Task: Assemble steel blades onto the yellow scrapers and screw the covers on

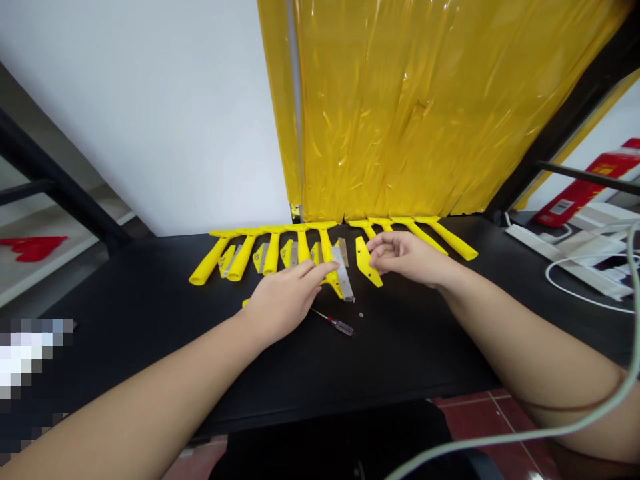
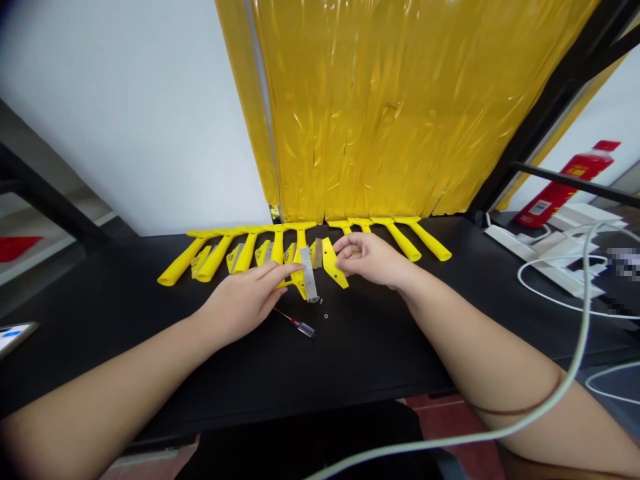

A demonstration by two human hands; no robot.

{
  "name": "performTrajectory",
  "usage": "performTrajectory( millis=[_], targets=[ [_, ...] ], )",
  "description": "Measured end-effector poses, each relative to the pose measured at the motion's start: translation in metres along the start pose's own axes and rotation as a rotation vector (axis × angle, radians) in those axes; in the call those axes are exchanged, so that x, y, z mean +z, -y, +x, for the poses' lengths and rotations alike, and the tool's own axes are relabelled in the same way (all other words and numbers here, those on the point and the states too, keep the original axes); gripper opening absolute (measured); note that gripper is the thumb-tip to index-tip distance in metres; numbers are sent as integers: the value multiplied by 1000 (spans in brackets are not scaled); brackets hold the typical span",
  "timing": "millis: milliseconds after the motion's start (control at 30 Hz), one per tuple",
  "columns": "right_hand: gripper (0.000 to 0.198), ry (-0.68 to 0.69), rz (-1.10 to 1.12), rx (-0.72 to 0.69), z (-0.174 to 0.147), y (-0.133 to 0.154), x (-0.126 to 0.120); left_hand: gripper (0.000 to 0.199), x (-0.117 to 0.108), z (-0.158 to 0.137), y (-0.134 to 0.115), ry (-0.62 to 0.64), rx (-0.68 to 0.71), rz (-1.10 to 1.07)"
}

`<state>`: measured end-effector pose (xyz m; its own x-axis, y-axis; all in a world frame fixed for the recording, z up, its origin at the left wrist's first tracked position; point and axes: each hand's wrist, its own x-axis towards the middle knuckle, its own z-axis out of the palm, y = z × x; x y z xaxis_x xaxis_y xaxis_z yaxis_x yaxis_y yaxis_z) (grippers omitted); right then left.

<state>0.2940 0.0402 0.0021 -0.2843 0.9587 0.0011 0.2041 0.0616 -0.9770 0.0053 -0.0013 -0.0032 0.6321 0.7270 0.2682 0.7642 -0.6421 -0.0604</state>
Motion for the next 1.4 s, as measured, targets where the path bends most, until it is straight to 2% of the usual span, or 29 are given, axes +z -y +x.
performTrajectory(
  millis=[133,367,500,800,1200,1400],
  targets=[
    [29,36,121,76,-1,4,9,50,1,0,0,10,2,-14],
    [33,-25,186,90,0,10,40,49,-1,2,-2,54,-17,-5],
    [32,-49,209,113,3,11,49,50,-5,2,-6,78,-23,9],
    [29,-76,225,115,4,13,54,46,-2,1,-6,65,3,6],
    [36,-45,250,119,7,10,56,45,-2,2,-6,34,39,-3],
    [35,-30,170,77,7,7,58,42,-3,2,-7,15,50,-18]
  ],
)
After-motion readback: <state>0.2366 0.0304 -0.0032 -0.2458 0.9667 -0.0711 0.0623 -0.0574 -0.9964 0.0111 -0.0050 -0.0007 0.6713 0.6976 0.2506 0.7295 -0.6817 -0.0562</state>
